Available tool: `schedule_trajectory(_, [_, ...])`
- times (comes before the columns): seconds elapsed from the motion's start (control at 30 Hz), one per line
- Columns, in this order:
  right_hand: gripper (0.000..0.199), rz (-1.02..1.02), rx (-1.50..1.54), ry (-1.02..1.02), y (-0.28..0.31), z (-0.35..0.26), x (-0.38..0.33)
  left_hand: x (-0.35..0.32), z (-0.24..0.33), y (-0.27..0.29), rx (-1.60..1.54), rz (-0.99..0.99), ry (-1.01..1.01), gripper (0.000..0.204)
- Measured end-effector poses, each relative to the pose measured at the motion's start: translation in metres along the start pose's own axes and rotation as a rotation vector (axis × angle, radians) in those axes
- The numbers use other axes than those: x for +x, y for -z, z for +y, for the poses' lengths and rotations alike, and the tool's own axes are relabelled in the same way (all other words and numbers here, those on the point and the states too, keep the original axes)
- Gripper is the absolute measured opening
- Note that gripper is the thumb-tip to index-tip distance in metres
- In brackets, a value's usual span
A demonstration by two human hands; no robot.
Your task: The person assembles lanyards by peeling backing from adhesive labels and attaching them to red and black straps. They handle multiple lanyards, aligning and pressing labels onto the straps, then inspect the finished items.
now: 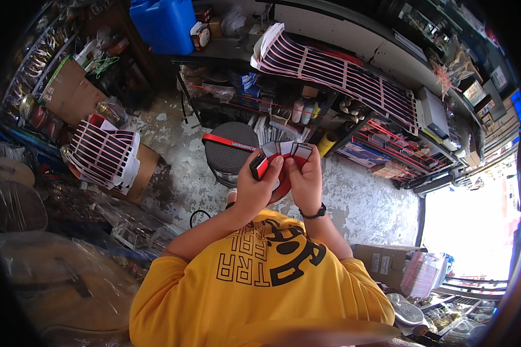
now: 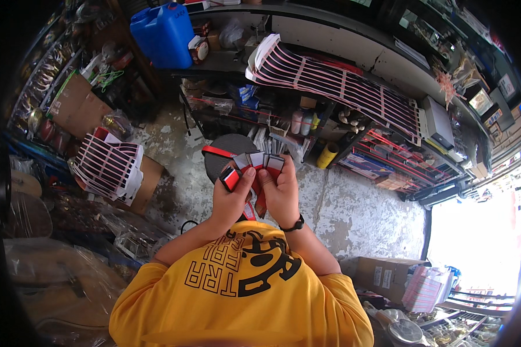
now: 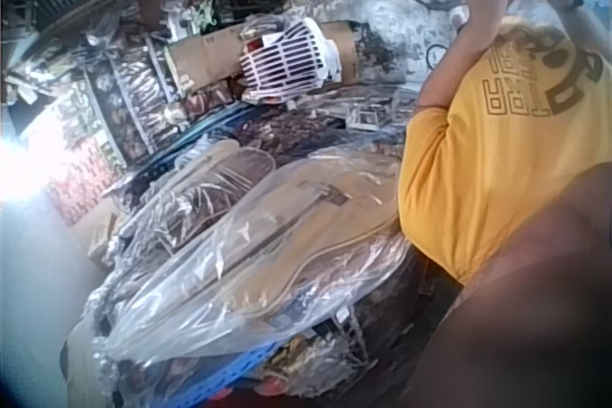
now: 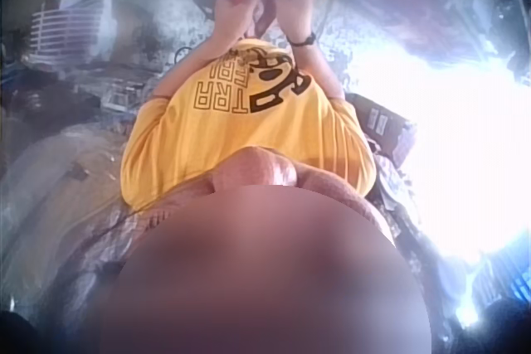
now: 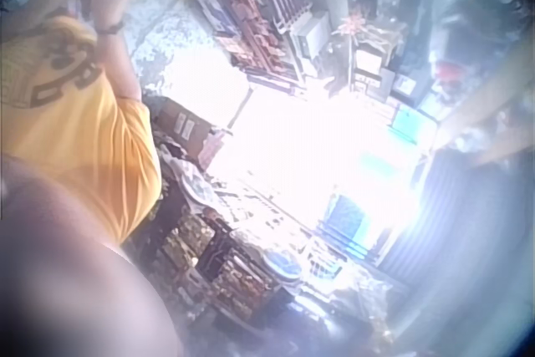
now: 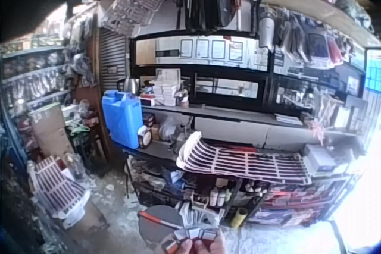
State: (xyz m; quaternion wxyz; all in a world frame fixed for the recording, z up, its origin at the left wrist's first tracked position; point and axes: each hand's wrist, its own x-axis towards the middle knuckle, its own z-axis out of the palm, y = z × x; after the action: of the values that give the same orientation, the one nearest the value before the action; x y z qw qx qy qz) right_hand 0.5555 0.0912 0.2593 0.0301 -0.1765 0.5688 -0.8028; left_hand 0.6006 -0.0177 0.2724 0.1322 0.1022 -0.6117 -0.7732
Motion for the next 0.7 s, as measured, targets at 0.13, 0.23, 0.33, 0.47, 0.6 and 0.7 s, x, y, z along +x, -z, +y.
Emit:
schedule_trajectory(0.13, [0.033, -0.007, -0.021, -0.004, 0.0008, 0.0007, -0.0006, 0.0005, 0.0022, -0.0011, 0.009, 0.003, 0.008, 0.019])
schedule_trajectory(0.23, [0.032, 0.006, -0.033, -0.030, 0.0020, 0.0032, -0.0015, -0.0002, 0.0032, -0.0023, -0.011, -0.010, -0.024, 0.020])
schedule_trajectory(0.33, [0.030, -0.009, -0.101, -0.012, 0.0022, 0.0061, -0.0021, 0.0005, 0.0020, -0.0044, -0.010, -0.011, -0.077, 0.021])
schedule_trajectory(0.47, [0.028, -0.043, -0.125, -0.010, 0.0031, 0.0062, -0.0033, 0.0023, -0.0006, -0.0025, 0.008, -0.013, -0.077, 0.022])
schedule_trajectory(0.6, [0.027, -0.040, -0.165, 0.018, 0.0018, 0.0049, -0.0033, 0.0027, -0.0026, 0.0000, 0.019, -0.030, -0.073, 0.025])
schedule_trajectory(0.7, [0.026, -0.040, -0.200, 0.038, 0.0014, 0.0043, -0.0045, 0.0025, -0.0032, 0.0009, 0.038, -0.042, -0.081, 0.028])
